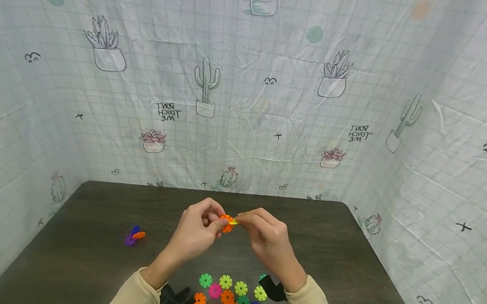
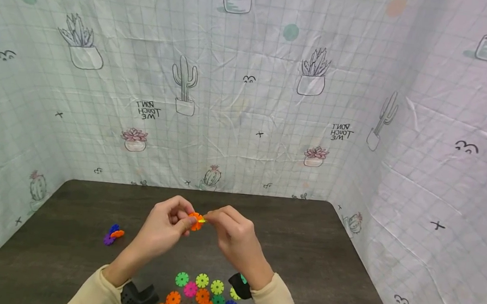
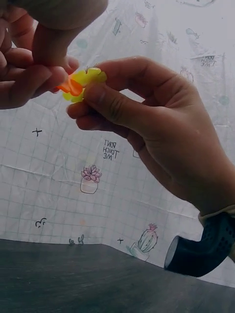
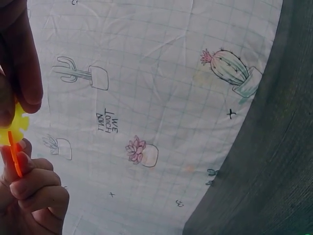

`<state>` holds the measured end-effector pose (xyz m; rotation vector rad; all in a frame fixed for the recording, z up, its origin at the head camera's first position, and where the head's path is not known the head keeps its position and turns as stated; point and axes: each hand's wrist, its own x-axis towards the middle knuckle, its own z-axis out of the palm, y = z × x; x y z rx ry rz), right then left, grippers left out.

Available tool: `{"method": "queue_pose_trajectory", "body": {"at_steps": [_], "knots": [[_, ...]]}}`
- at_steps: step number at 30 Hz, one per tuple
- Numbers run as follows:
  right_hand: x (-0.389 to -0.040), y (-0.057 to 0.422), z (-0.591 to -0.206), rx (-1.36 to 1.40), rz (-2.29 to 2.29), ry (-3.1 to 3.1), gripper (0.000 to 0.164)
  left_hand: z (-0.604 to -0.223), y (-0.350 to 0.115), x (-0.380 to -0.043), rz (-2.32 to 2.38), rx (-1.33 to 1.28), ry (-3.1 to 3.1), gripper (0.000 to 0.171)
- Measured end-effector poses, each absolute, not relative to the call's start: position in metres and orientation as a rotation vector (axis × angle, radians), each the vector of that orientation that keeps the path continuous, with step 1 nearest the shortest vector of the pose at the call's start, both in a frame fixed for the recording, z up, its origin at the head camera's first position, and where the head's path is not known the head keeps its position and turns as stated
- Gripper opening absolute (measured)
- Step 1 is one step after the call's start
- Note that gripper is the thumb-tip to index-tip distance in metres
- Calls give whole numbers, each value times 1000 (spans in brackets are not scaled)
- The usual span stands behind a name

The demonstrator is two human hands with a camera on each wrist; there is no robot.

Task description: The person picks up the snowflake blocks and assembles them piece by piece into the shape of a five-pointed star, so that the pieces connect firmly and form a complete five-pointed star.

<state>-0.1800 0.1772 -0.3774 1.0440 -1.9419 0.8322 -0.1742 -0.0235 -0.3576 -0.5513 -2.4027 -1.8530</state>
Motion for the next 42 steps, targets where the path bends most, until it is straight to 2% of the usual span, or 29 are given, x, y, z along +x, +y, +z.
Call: {"method": "queue_pose_trajectory", "body": {"at_steps": [3, 9, 11, 14, 16, 24, 30, 35, 42], "knots": [[-181, 178, -376, 1053, 840, -1938, 30, -359, -24, -176, -1885, -552, -2399, 7], [-183, 177, -374, 1070, 839, -1902, 18, -364, -25, -178, -1904, -583, -2381, 11], [-184, 178, -374, 1035, 824, -1934, 26, -365, -26, -179, -1884, -597, -2367, 13], [-185, 177, -376, 933, 791, -2018, 46, -365, -29, -179, -1868, -599, -2319, 15], [-187, 176, -378, 862, 783, -2102, 52, -364, -31, -179, -1858, -597, -2288, 16], [-195, 172, -403, 820, 780, -2680, 27, -356, -36, -177, -1843, -604, -2264, 13], [-201, 149, -437, 926, 625, -3037, 37, -353, -36, -175, -1846, -567, -2282, 13], [-203, 122, -462, 848, 495, -3256, 48, -353, -35, -175, -1843, -582, -2273, 13], [-210, 105, -479, 645, 505, -3428, 36, -353, -34, -175, -1851, -586, -2264, 13]]}}
